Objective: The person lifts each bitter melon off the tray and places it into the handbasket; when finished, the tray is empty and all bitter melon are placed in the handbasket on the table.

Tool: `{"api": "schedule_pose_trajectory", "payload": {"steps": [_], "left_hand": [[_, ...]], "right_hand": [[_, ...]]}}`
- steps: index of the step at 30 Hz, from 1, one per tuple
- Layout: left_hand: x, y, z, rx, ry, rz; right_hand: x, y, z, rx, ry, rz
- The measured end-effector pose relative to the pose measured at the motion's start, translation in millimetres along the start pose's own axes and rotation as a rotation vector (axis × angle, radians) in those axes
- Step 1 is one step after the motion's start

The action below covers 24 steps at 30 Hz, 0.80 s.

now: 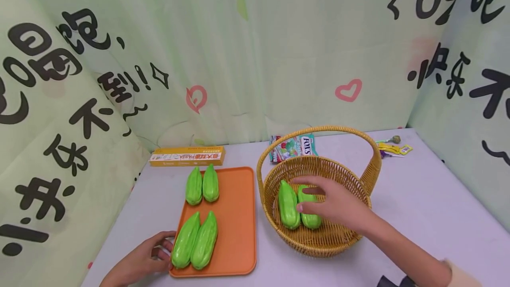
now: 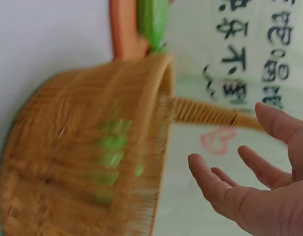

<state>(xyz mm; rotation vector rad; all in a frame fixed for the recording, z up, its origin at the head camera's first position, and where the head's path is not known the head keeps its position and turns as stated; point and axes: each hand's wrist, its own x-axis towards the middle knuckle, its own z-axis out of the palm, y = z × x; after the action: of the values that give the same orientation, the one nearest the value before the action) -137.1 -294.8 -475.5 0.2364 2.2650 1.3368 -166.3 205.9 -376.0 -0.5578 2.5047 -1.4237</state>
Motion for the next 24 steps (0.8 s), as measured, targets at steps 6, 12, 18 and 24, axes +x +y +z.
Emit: {"api": "schedule_pose_trajectory", "payload": {"steps": [6,12,18,24], "left_hand": [[-0.1,0.0,1.0,0.007,0.008,0.02],[-2.0,-0.3,1.8,0.018,0.012,0.034],[-3.7,1.6,2.0,0.018,0.014,0.025],[-3.5,3.4,2.4,0.027,0.028,0.021]], "right_hand": [[-8,-37,41,0.186,-0.07,-0.095],[5,-49,96,0.389,-0.136,-0.056],[28,-44,147,0.51,-0.121,-0.025],[53,-31,189,0.462,-0.032,0.014]]}}
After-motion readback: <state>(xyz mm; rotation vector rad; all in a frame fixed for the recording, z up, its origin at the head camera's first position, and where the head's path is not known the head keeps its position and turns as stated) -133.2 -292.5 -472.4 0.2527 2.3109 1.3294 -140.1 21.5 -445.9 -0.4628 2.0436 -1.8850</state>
